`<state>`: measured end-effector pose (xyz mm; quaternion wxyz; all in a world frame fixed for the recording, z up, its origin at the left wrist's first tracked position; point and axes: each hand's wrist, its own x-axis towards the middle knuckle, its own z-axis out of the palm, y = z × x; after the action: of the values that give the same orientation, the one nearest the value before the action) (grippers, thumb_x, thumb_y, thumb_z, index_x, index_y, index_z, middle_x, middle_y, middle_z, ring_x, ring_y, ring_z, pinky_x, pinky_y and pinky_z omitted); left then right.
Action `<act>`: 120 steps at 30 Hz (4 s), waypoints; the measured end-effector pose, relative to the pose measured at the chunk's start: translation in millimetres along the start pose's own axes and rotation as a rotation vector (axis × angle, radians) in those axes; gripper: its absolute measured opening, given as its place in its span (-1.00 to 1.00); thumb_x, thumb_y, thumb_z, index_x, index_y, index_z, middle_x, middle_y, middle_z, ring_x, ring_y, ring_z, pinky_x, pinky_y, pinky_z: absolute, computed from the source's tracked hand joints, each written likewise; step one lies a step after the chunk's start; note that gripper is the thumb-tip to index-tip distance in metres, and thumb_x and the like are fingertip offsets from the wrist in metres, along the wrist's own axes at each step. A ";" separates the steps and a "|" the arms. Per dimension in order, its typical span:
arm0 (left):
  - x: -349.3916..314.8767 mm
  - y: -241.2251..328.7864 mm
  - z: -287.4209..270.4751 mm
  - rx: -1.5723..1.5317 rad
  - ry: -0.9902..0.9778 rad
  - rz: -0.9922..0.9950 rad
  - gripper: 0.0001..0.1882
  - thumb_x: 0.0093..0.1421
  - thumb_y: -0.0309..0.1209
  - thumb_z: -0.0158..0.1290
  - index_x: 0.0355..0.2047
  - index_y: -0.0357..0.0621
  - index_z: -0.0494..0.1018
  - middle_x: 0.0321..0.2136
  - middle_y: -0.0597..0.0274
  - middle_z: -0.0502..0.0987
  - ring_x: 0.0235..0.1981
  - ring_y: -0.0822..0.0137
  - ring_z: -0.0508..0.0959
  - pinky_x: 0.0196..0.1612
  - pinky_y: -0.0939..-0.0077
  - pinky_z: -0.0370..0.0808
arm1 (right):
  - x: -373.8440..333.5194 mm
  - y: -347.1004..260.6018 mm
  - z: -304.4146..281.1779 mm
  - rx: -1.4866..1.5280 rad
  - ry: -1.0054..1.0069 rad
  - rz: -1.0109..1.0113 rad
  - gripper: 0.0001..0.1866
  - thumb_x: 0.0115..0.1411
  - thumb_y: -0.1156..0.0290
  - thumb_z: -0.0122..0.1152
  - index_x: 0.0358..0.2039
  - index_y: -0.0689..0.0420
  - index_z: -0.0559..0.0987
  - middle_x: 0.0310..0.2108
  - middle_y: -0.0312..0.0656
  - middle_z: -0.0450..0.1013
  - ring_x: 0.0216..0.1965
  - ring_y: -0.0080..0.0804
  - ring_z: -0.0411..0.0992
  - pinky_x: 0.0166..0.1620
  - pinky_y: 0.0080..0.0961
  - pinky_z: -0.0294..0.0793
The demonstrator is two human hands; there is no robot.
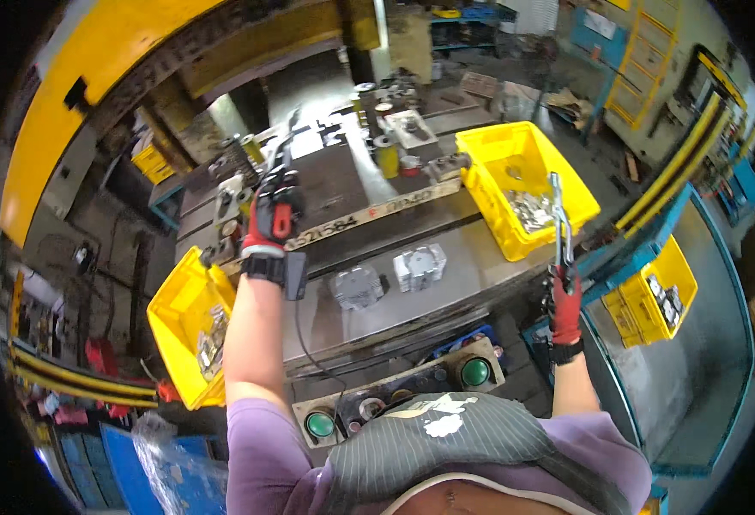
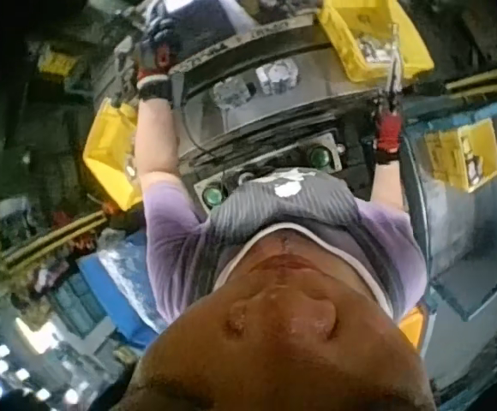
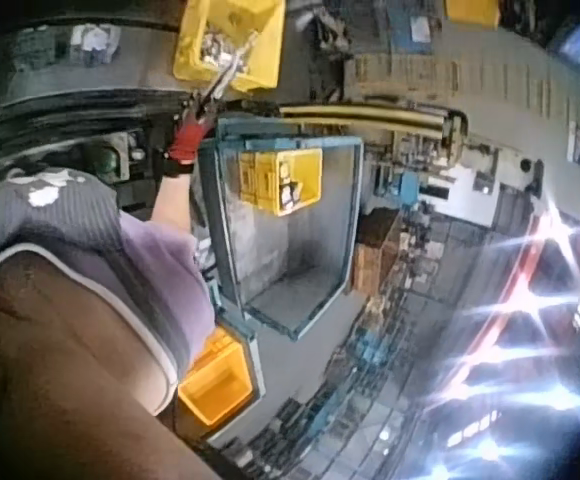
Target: Operating a metal fabrication machine by loading parts and using tools.
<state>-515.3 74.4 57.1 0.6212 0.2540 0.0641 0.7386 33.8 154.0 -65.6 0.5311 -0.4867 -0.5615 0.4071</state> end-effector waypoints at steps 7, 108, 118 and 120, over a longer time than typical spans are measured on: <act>-79.4 -46.3 68.3 0.720 0.417 0.289 -0.82 0.17 -0.35 -0.07 -0.21 -0.06 0.35 -0.51 0.37 0.38 -0.59 0.55 0.35 -0.58 0.65 0.32 | -15.8 25.1 40.8 0.098 -0.098 0.072 -0.74 0.07 0.52 0.13 -0.20 0.20 0.39 -0.43 -0.36 0.35 -0.43 -0.67 0.25 -0.35 -0.69 0.27; -539.7 -167.4 -130.0 0.832 1.410 -0.439 -0.40 -0.20 -0.51 0.25 -0.13 -0.14 0.22 -0.35 0.08 0.44 -0.53 0.19 0.49 -0.62 0.33 0.46 | -154.4 155.6 -8.9 -0.480 -0.608 0.594 -0.37 -0.20 0.23 0.34 -0.11 0.21 0.35 -0.28 -0.02 0.42 -0.23 -0.19 0.39 -0.18 -0.34 0.37; -533.0 -171.5 -133.7 0.904 1.495 -0.435 -0.17 -0.31 -0.60 0.25 -0.01 -0.26 0.06 -0.30 -0.04 0.40 -0.48 0.13 0.48 -0.57 0.29 0.47 | -151.8 195.2 -7.5 -0.414 -0.628 0.490 -0.49 -0.16 0.45 0.24 -0.13 0.18 0.33 -0.30 -0.04 0.45 -0.29 -0.18 0.45 -0.25 -0.33 0.42; -540.5 -165.5 -123.6 0.914 1.461 -0.479 -0.23 -0.29 -0.57 0.25 -0.05 -0.27 0.10 -0.36 0.00 0.42 -0.51 0.17 0.48 -0.59 0.34 0.46 | -153.3 235.6 -13.7 -0.439 -0.642 0.577 -0.52 -0.14 0.40 0.24 -0.16 0.20 0.35 -0.30 -0.01 0.45 -0.26 -0.15 0.44 -0.22 -0.31 0.41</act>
<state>-371.3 -375.4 -277.2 0.4010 -0.0773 0.7832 0.4688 68.4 49.0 -324.4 0.0812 -0.5730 -0.6118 0.5393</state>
